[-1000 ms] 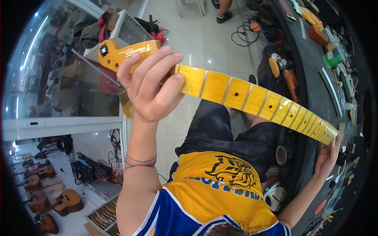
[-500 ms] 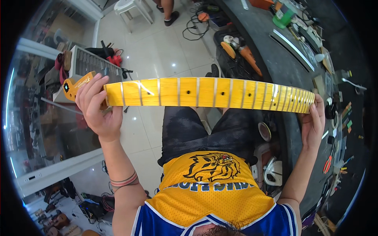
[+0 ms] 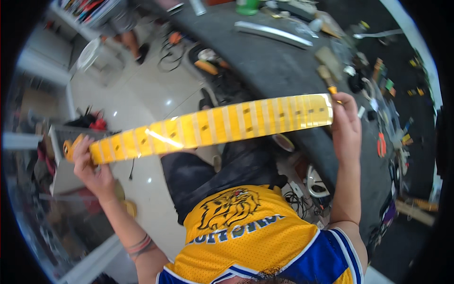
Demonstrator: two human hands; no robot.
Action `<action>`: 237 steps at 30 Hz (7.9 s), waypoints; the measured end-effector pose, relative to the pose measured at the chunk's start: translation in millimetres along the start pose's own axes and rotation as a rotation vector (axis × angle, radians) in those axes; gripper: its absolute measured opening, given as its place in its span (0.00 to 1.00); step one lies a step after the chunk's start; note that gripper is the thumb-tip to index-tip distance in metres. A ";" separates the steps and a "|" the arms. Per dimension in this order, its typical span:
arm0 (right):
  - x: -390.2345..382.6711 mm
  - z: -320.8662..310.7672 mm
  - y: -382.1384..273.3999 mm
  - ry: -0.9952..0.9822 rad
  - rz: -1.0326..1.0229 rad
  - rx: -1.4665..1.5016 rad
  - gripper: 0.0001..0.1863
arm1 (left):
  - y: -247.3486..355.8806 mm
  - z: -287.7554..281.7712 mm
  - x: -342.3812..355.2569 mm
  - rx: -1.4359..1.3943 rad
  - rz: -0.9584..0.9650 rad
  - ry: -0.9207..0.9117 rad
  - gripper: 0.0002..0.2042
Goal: Cleaning and repairing the frets of a guitar neck using glue and a file.
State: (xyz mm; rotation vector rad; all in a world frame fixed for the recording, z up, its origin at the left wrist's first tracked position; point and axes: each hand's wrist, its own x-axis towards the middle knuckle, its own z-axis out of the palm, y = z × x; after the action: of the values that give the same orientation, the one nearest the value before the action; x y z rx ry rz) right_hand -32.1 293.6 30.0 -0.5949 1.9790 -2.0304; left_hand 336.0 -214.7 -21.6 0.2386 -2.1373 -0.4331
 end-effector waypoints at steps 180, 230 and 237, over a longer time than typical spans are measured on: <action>-79.7 -376.6 89.3 0.824 -0.053 -1.375 0.11 | -101.9 327.6 -134.9 0.254 -0.341 -1.056 0.14; -79.3 -345.0 69.1 0.973 -0.118 -1.143 0.20 | 217.0 294.9 62.8 -0.240 0.256 -0.311 0.18; -83.8 -352.4 67.6 0.952 -0.092 -1.178 0.20 | 305.0 316.8 68.1 -0.218 0.413 -0.637 0.29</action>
State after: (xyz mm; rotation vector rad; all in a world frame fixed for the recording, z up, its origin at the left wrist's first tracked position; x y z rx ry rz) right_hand -123.2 642.4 -46.1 0.2408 3.7092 -0.9626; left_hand 33.8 111.9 -15.4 -0.5259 -2.6375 -0.5385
